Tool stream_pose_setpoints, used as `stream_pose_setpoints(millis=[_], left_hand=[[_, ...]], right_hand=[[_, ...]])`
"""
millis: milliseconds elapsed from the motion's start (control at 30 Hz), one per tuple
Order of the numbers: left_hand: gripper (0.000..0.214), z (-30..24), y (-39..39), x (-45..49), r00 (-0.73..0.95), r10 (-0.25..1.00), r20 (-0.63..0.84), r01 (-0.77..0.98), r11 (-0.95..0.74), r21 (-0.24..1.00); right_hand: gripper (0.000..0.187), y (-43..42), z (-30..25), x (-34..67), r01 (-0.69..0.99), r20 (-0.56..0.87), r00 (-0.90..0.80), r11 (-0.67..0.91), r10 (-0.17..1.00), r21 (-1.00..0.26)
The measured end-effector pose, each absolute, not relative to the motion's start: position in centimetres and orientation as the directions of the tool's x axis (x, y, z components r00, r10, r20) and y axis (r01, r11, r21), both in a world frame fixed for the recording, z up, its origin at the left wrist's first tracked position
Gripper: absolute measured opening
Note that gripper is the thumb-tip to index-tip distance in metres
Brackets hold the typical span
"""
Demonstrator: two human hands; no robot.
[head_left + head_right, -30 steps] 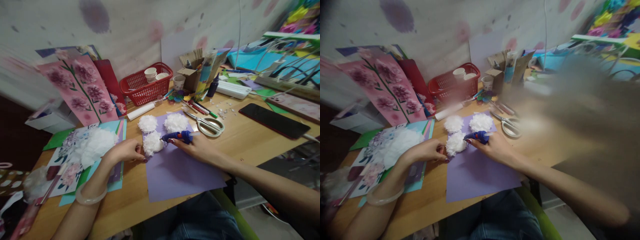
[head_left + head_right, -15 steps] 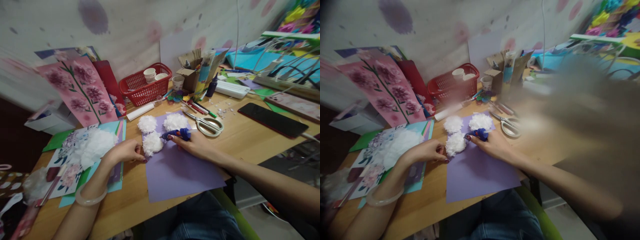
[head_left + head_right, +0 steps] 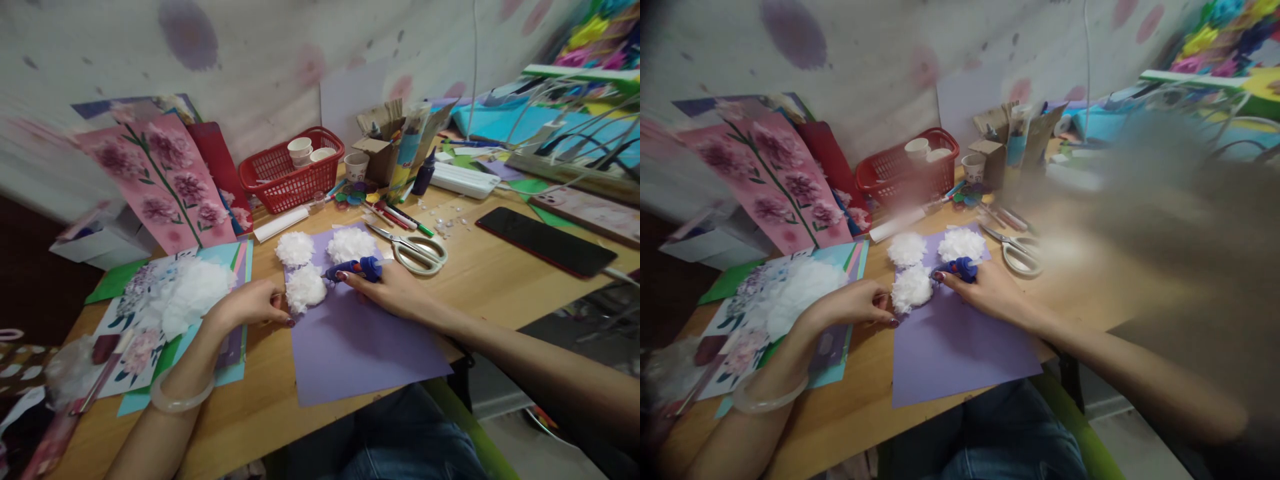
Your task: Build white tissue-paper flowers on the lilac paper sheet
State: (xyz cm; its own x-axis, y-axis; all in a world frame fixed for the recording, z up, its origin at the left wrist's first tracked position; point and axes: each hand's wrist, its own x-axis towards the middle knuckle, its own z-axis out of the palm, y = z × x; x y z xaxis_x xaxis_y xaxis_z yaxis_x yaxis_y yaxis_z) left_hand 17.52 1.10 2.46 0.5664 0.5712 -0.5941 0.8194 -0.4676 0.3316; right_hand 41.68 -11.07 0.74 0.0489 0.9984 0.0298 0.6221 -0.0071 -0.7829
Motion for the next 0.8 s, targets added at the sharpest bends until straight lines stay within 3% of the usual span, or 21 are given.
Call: stream_pose_setpoints(millis=[233,433,567,800], left_hand=[[0.031,2.6,1.0,17.7,0.572,0.564,-0.596,0.817,-0.461,0.348],[0.034,2.5,1.0,17.6,0.58,0.555,-0.596,0.812,-0.454,0.368],[0.035,2.6,0.9,17.5,0.575,0.567,-0.59,0.815,-0.456,0.357],[0.034,2.7,0.8,17.7,0.555,0.583,-0.593,0.83,-0.438,0.346]], right_hand=[[0.053,-11.7,1.4,41.9,0.645,-0.05,0.021,-0.052,0.999,-0.762],[0.057,-12.4,1.9,42.9,0.503,-0.219,-0.027,-0.177,0.975,-0.846],[0.056,-12.9,2.0,43.8,0.444,-0.184,0.015,-0.171,0.983,-0.879],[0.058,-15.2,1.4,45.8,0.478,0.017,0.292,-0.13,0.956,-0.869]])
